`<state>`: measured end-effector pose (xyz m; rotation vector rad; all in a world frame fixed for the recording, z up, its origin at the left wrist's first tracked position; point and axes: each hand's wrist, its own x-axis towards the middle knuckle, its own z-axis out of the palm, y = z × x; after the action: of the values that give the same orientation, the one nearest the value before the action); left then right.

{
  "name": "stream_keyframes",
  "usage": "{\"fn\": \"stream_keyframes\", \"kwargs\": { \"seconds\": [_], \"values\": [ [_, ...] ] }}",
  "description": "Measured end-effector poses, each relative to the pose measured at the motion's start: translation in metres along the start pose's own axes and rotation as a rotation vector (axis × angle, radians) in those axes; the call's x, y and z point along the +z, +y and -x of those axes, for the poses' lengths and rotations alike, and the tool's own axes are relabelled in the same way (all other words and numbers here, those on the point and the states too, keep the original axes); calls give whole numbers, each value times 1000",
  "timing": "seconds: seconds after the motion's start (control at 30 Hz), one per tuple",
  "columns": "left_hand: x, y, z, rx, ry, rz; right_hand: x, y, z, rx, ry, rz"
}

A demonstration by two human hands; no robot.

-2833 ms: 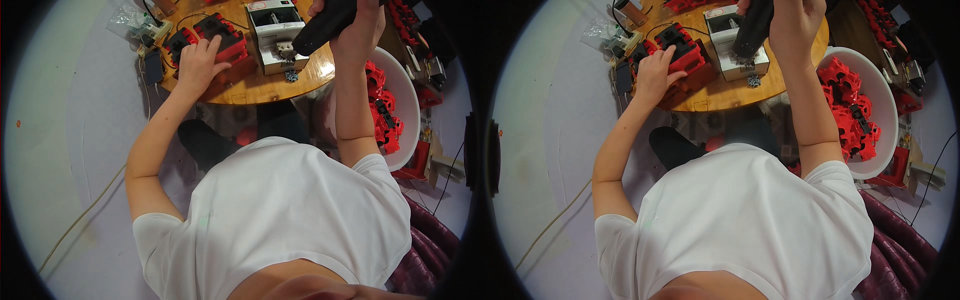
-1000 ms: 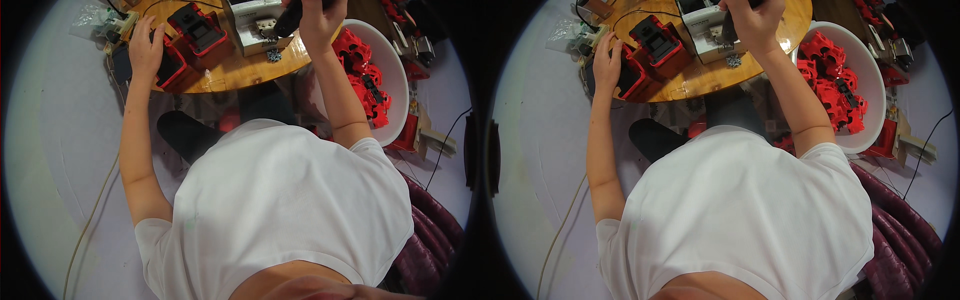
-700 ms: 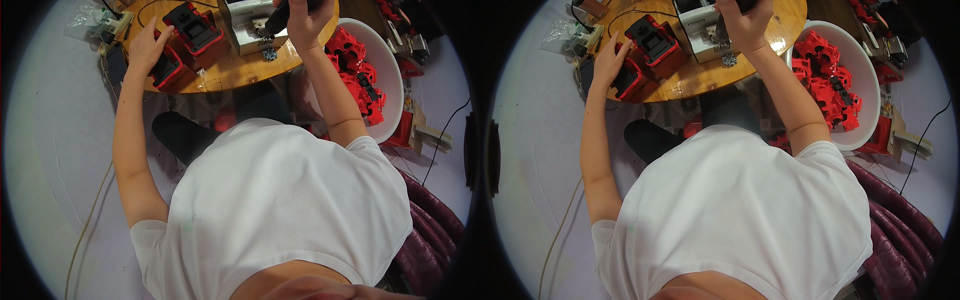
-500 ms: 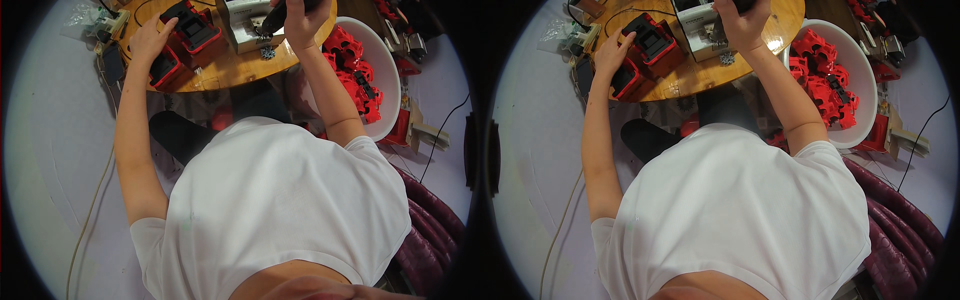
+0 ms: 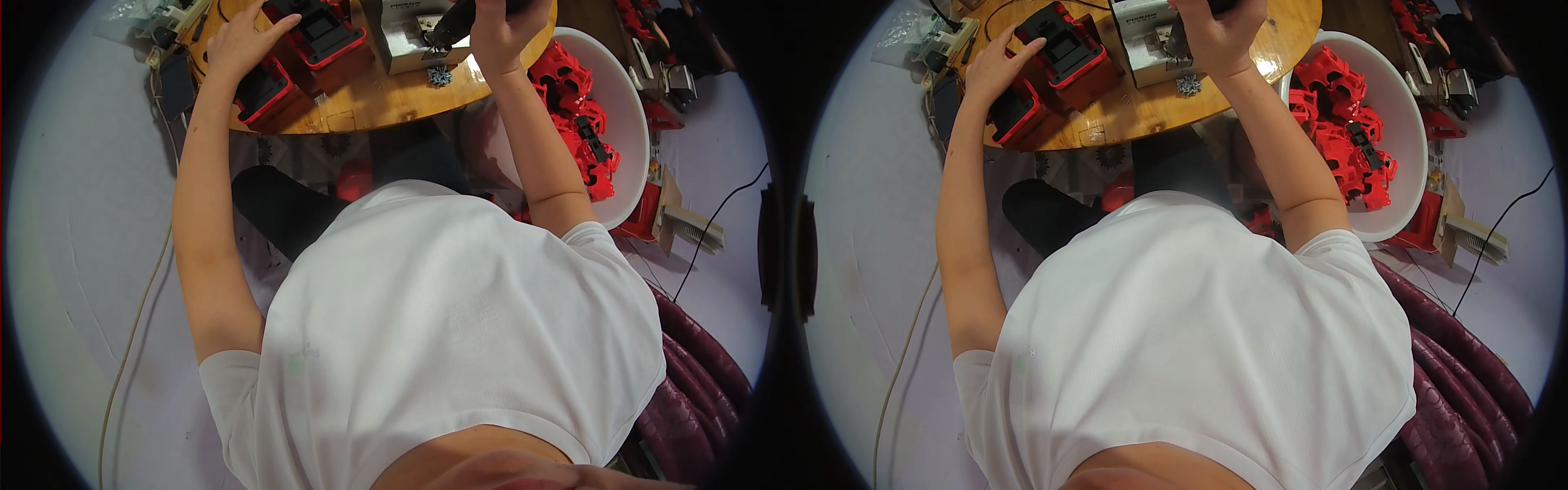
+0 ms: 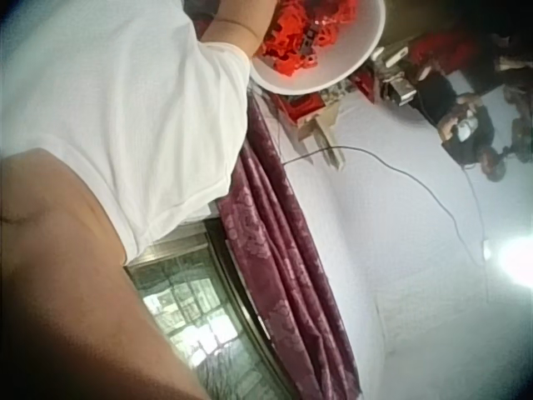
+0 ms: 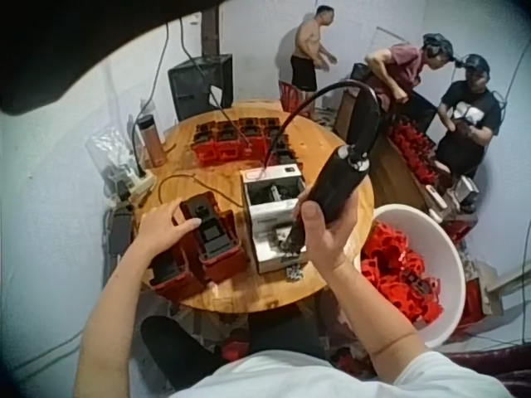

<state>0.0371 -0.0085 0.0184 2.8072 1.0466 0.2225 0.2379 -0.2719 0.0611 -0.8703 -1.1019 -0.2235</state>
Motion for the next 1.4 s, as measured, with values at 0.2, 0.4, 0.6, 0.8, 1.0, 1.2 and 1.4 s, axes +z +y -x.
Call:
{"fn": "stream_keyframes", "kwargs": {
  "seconds": [0.2, 0.4, 0.6, 0.8, 1.0, 1.2, 1.4],
  "values": [
    [-1, 2, 0, -21, -35, -9, 5, 2, 6, -35, -39, -20],
    [4, -3, -5, -1, -28, 11, 15, 3, 3, 7, -1, -53],
    [9, -10, -9, -28, -20, -39, 39, -14, -35, 330, -98, -100],
    [-55, 52, 17, -167, -264, 158, 80, -10, -41, 2, -75, -273],
    [-50, 52, 15, -220, -243, 30, 93, 0, -35, 4, -77, -235],
    [-43, 46, 15, -177, -191, 11, 96, 8, -27, 32, -109, -189],
    [-54, 50, 17, -104, -213, 35, 105, 18, -26, 20, -237, -184]
  ]
}}
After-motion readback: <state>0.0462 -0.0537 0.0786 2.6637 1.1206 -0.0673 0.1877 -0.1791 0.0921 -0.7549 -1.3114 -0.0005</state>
